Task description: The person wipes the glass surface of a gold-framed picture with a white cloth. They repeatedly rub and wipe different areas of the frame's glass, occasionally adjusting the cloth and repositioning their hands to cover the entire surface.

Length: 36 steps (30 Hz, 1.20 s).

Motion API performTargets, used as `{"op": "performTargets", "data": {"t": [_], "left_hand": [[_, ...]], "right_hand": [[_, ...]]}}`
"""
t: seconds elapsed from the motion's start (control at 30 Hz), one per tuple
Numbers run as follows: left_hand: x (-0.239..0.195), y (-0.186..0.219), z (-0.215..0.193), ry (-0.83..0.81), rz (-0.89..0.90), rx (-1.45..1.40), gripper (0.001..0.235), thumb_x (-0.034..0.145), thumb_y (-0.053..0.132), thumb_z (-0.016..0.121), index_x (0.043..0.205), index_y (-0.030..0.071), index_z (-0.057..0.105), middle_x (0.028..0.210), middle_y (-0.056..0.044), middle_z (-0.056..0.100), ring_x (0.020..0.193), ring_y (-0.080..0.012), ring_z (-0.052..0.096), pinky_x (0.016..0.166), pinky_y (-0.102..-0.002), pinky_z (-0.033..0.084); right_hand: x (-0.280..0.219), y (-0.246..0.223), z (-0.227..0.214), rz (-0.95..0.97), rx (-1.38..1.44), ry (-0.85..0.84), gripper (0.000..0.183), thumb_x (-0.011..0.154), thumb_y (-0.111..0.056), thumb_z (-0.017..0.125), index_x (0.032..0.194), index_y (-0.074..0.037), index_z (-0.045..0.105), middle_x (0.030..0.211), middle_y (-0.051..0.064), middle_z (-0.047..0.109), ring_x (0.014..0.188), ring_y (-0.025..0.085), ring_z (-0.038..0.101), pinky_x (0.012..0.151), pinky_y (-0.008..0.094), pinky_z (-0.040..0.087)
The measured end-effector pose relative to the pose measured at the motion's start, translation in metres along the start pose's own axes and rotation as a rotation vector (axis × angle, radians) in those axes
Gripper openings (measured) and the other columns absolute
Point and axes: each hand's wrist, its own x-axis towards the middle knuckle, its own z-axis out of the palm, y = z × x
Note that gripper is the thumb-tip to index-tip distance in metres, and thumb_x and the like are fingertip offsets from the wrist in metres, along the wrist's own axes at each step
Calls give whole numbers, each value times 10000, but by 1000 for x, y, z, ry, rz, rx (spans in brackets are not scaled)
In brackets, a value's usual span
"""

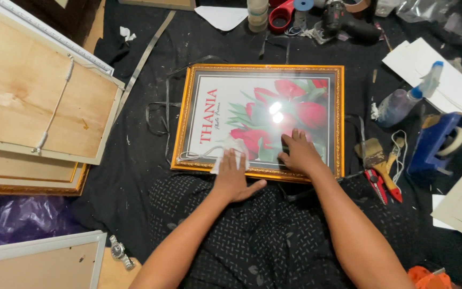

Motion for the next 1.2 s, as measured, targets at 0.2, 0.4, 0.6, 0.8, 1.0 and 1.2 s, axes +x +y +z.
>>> {"op": "performTargets", "data": {"t": [0.2, 0.4, 0.6, 0.8, 1.0, 1.2], "left_hand": [[27, 18, 23, 72, 284, 17, 1135, 878, 879, 216, 1655, 53, 166, 1700, -306, 72, 1590, -443, 33, 1296, -514, 78], [28, -53, 2, 420, 384, -100, 854, 974, 684, 480, 1556, 60, 435, 1600, -275, 388, 1507, -451, 336, 1244, -558, 265], [38, -137, 4, 732, 167, -301, 706, 1000, 529, 592, 1533, 76, 494, 1547, -209, 492, 1454, -386, 443, 1210, -526, 320], [73, -168, 15, 771, -402, -796, 831, 963, 540, 600, 1577, 34, 360, 1575, -229, 402, 1427, -413, 441, 1171, -562, 360], [103, -191, 17, 489, -618, -727, 1028, 785, 826, 563, 1511, 110, 434, 1456, -173, 533, 1328, -403, 528, 1011, -621, 436], [84, -187, -10, 351, -667, -866, 1102, 834, 887, 464, 1505, 13, 458, 1506, -264, 430, 1392, -452, 418, 1088, -614, 381]], "right_hand": [[2, 26, 19, -68, 42, 45, 602, 986, -336, 600, 1518, -65, 525, 1644, 274, 355, 1537, 467, 294, 1188, 643, 310], [-9, 17, 17, -72, 26, 86, 581, 969, -295, 604, 1499, -62, 548, 1605, 272, 418, 1494, 463, 377, 1186, 597, 345], [-39, -38, 29, -252, -83, 286, 600, 977, -298, 589, 1508, -28, 513, 1548, 331, 444, 1430, 509, 436, 1123, 633, 381], [-51, -84, 78, -586, -192, 276, 558, 1014, -405, 538, 1497, -127, 517, 1612, 257, 378, 1482, 471, 354, 1143, 624, 335], [-48, -88, 81, -488, -390, 34, 623, 1076, -486, 380, 1626, -202, 312, 1693, 203, 212, 1553, 422, 173, 1208, 646, 170], [-40, -84, 91, -470, -463, -42, 693, 1060, -273, 433, 1679, -241, 125, 1726, 164, 66, 1565, 418, 69, 1197, 640, 124]]}}
